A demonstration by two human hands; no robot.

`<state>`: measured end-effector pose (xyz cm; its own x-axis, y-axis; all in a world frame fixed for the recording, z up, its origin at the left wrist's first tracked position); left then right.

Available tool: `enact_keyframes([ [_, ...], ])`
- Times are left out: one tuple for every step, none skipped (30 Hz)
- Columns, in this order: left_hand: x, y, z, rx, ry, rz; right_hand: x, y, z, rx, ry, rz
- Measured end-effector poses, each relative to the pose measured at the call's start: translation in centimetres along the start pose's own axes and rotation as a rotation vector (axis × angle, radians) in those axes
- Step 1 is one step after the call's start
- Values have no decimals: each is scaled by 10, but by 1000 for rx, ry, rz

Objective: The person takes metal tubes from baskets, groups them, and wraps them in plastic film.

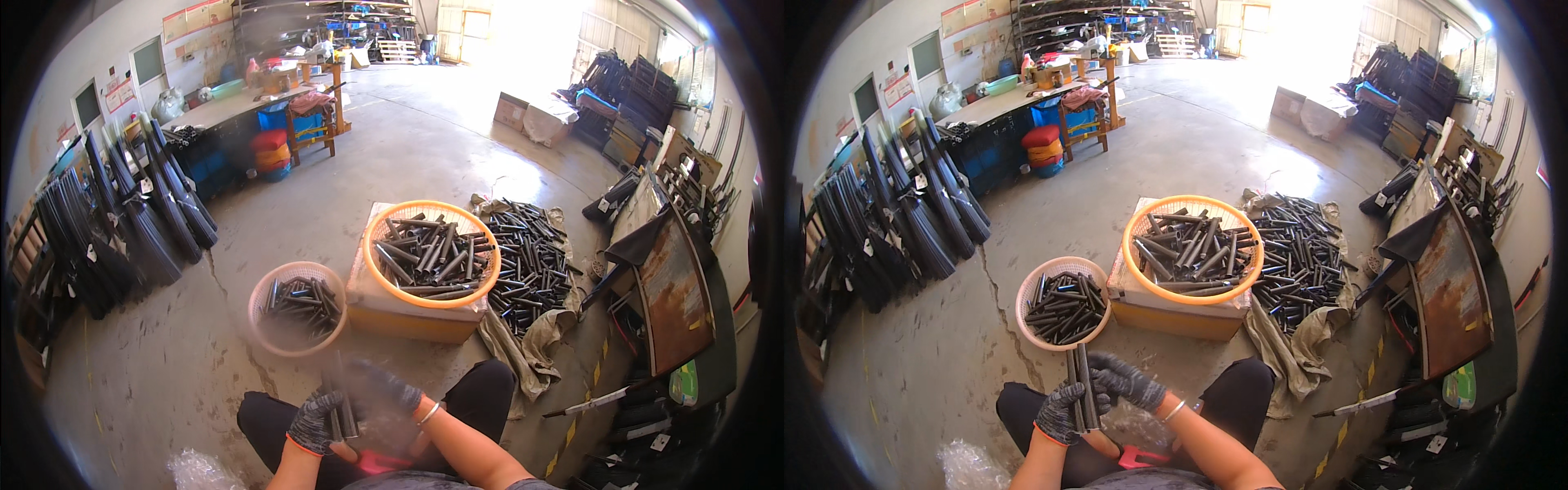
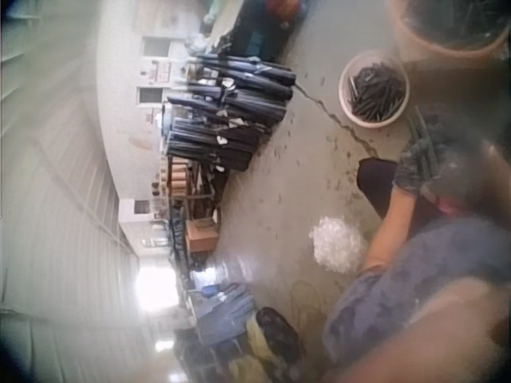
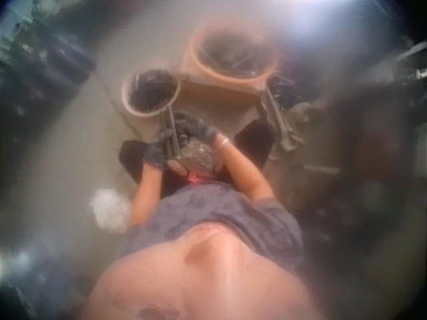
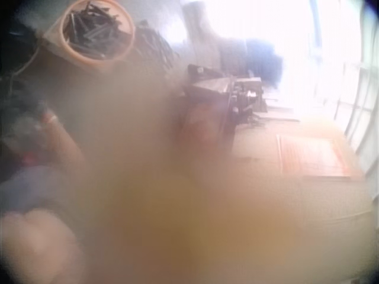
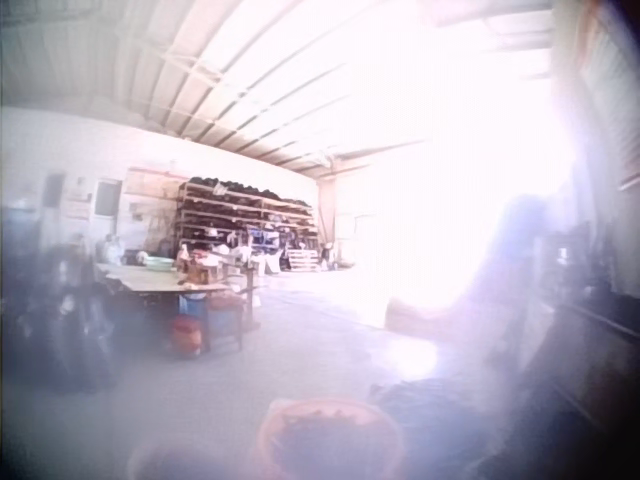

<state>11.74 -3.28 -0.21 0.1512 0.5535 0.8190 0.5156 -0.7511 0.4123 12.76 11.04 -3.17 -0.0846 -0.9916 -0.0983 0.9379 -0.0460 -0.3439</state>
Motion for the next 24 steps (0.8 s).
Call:
enact_keyframes([
  [1, -2, 0, -4, 10, 31, 5, -1, -7, -32, -1, 50],
  [6, 2, -2, 11, 73, 63, 9, -1, -15, -63, -5, 99],
  [10, 3, -6, 30, 45, 61, 7, 13, -59, 74, -71, 106],
  [11, 4, -10, 53, 23, 53, 1, 27, -103, 186, 37, 106],
  [13, 3, -14, 73, 4, 51, -7, 43, -147, 298, 147, 111],
  [8, 6, -16, 75, -3, 35, -16, 61, -170, 379, 391, 86],
  [7, 9, -15, 75, 30, 46, -28, 80, -191, 473, 629, 75],
  [4, 12, -16, 76, 59, 53, -41, 100, -201, 565, 829, 33],
  [4, 15, -17, 77, 87, 68, -51, 123, -217, 700, 886, 112],
  [5, 17, -19, 91, 84, 71, -58, 129, -217, 829, 941, 189],
  [5, 19, -19, 104, 81, 75, -58, 122, -212, 773, 907, 127],
  [7, 19, -21, 116, 77, 79, -58, 116, -207, 716, 873, 65],
  [-2, 21, -19, 98, 59, 36, -51, 107, -179, 670, 834, 33],
  [-14, 21, -17, 83, 48, -6, -38, 79, -120, 714, 584, -53],
  [-13, 12, -13, 43, 23, -12, -35, 64, -101, 618, 230, -125],
  [-8, 5, -6, 15, 8, 2, -27, 49, -90, 509, 33, -112],
  [-5, 2, -1, -2, -12, 4, -13, 32, -82, 410, -184, -68],
  [-3, 1, 2, -18, -31, 5, -2, 27, -74, 364, -252, 12],
  [2, -1, 2, -18, -6, 45, 8, 22, -67, 323, -318, 89],
  [6, -1, 1, -13, 20, 87, 15, 26, -57, 328, -395, 125],
  [11, -1, -1, -8, 47, 127, 14, 37, -87, 254, -205, 159],
  [12, 1, -7, 24, -24, 66, 11, 49, -117, 178, -2, 173],
  [13, 3, -11, 57, -26, 67, 6, 62, -146, 105, 197, 171],
  [12, 6, -17, 98, -25, 58, -5, 77, -168, 66, 580, 225],
])
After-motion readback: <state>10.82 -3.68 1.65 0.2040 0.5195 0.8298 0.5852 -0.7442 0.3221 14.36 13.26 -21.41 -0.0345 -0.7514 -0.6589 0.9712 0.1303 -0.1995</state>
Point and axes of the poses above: each hand's wrist, its own y-axis away from the middle knuckle, its own x-axis out of the palm, z = x × y, the point moved 5 cm from there along -y, towards the middle knuckle, and after that the axes turned 6 degrees about y, right-handed, at the moved point
